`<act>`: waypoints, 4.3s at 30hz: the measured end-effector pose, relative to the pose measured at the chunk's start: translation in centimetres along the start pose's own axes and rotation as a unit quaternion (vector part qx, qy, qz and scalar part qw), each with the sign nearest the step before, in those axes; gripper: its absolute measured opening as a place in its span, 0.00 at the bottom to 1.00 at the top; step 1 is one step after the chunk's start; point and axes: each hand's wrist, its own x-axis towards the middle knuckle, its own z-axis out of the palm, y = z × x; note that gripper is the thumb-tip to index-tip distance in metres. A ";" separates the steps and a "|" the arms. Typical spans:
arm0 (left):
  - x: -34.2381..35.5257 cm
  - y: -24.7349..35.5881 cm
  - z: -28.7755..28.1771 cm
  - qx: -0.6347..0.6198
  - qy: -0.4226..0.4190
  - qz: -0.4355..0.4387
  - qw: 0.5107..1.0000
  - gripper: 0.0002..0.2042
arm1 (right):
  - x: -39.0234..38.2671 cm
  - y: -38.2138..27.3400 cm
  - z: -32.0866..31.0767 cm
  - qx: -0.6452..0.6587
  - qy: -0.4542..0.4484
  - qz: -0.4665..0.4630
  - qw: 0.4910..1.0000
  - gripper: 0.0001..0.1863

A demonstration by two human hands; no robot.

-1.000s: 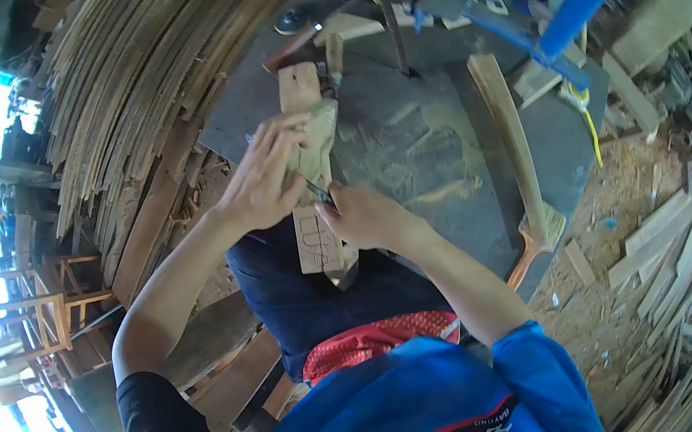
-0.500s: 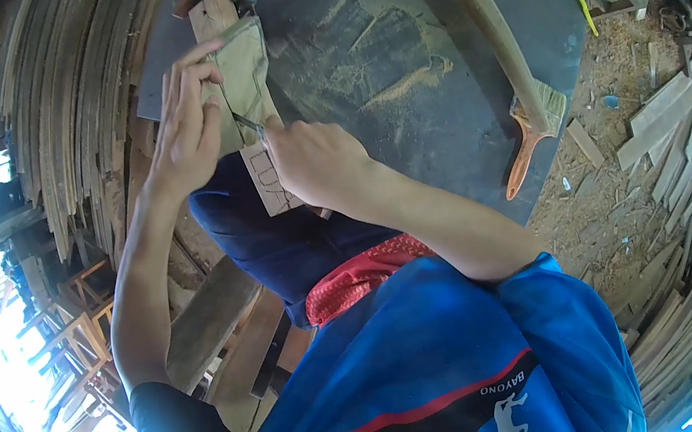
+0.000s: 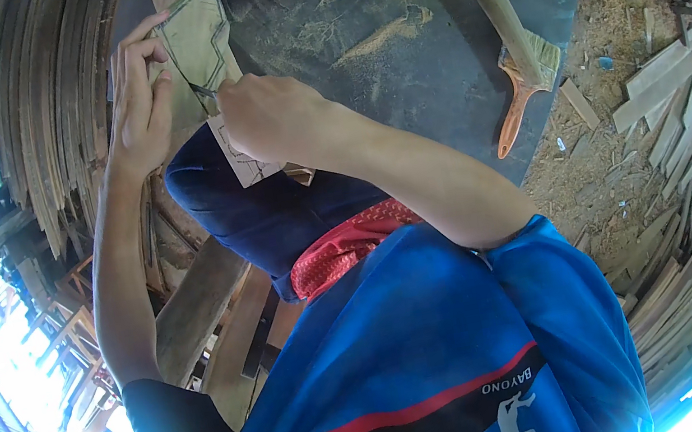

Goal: The person sits on the floor in a workshop and uses a chisel to carve a design into a small piece of wood. They repeatedly strike the chisel with a mallet to remove wood chips and shape the piece.

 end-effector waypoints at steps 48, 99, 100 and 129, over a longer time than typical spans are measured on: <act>0.3 2.7 0.1 0.306 -0.038 -0.275 0.911 0.21 | 1.0 -0.6 1.1 0.018 -0.008 0.094 0.995 0.16; -0.4 0.4 1.4 0.196 0.012 -0.228 0.954 0.27 | 0.8 -0.8 3.1 0.102 0.031 0.110 0.988 0.10; -0.3 0.6 1.4 0.211 -0.001 -0.243 0.947 0.27 | 1.3 -0.7 2.8 0.101 0.036 0.118 0.987 0.10; -5.4 3.5 3.2 0.062 0.198 -0.279 0.938 0.19 | -10.5 -5.0 -9.4 -0.220 -0.132 0.055 0.965 0.06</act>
